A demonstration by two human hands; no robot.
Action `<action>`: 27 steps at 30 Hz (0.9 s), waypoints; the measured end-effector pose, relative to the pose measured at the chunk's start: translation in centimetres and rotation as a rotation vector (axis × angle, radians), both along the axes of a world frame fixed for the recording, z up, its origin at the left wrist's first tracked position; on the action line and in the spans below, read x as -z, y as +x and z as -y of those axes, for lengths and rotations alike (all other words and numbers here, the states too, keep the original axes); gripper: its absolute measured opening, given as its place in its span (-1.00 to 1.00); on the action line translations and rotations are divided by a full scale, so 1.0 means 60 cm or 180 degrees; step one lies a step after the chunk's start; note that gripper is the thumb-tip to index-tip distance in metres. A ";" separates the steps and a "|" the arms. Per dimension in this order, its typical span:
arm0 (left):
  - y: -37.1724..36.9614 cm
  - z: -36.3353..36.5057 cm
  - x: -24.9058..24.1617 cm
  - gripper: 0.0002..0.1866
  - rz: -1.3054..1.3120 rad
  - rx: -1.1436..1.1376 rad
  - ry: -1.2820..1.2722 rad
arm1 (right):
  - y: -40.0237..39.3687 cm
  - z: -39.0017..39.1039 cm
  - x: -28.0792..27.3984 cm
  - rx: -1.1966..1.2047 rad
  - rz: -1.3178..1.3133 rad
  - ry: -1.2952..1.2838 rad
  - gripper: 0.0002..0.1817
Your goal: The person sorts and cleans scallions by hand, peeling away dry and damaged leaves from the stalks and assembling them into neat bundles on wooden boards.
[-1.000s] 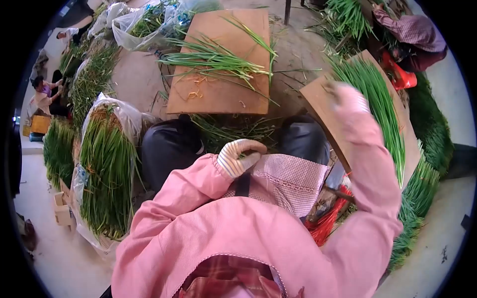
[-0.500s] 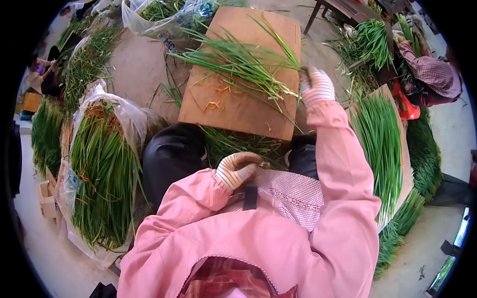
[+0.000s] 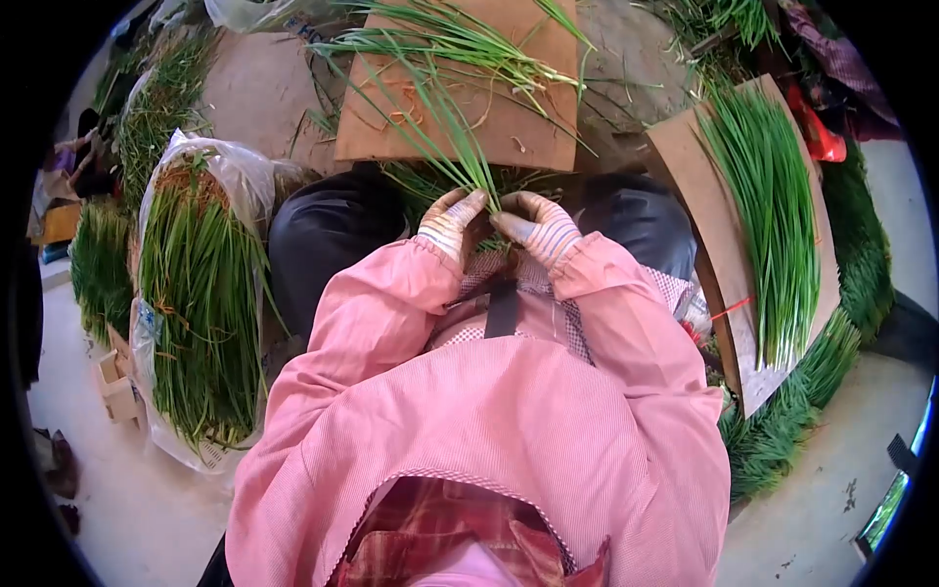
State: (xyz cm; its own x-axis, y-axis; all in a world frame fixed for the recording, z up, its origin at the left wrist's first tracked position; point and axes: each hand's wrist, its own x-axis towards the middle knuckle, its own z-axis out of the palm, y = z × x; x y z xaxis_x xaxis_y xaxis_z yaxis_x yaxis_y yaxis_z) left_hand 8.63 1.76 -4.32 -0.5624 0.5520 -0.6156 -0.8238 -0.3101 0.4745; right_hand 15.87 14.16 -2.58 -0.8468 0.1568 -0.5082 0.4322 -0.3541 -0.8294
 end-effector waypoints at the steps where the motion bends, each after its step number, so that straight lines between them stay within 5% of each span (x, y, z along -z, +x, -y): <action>1: 0.003 0.000 0.000 -0.74 -0.0014 0.0027 -0.0010 | -0.003 0.000 0.008 0.0033 0.0037 0.0094 -0.81; 6: -0.003 0.007 0.031 -0.66 -0.0494 -0.0389 -0.0233 | -0.016 0.008 0.034 0.0365 -0.0105 -0.0409 -0.83; 10: -0.020 0.019 0.032 -0.80 -0.1242 -0.0593 -0.0832 | -0.039 0.005 0.045 -0.0846 0.0145 0.1745 -0.82; 13: -0.072 0.038 -0.028 -0.85 -0.1350 -0.1658 -0.0444 | -0.031 -0.003 0.020 -0.2060 0.0073 0.2802 -0.81; 16: -0.133 0.076 -0.100 -0.74 -0.2277 -0.2365 -0.0137 | -0.028 -0.033 -0.039 -0.3653 0.0289 0.2688 -0.70; 18: -0.162 0.095 -0.120 -0.69 -0.2689 -0.2099 0.0473 | -0.058 -0.072 -0.039 -0.2447 -0.0029 0.3175 -0.72; 19: -0.168 0.096 -0.114 -0.68 -0.2511 -0.1961 0.0587 | -0.078 -0.098 0.003 -0.1336 -0.0632 0.3585 -0.79; 21: -0.166 0.081 -0.106 -0.72 -0.1797 -0.1986 0.0537 | -0.148 -0.154 -0.008 -0.0498 -0.1190 0.4591 -0.84; 24: -0.161 0.057 -0.069 -0.80 -0.0015 -0.1772 0.0582 | -0.223 -0.211 -0.021 -0.0651 -0.0055 0.5255 -0.73; 27: -0.161 0.058 -0.063 -0.84 0.0386 -0.1295 0.0995 | -0.256 -0.219 -0.019 -0.1364 0.0699 0.5411 -0.69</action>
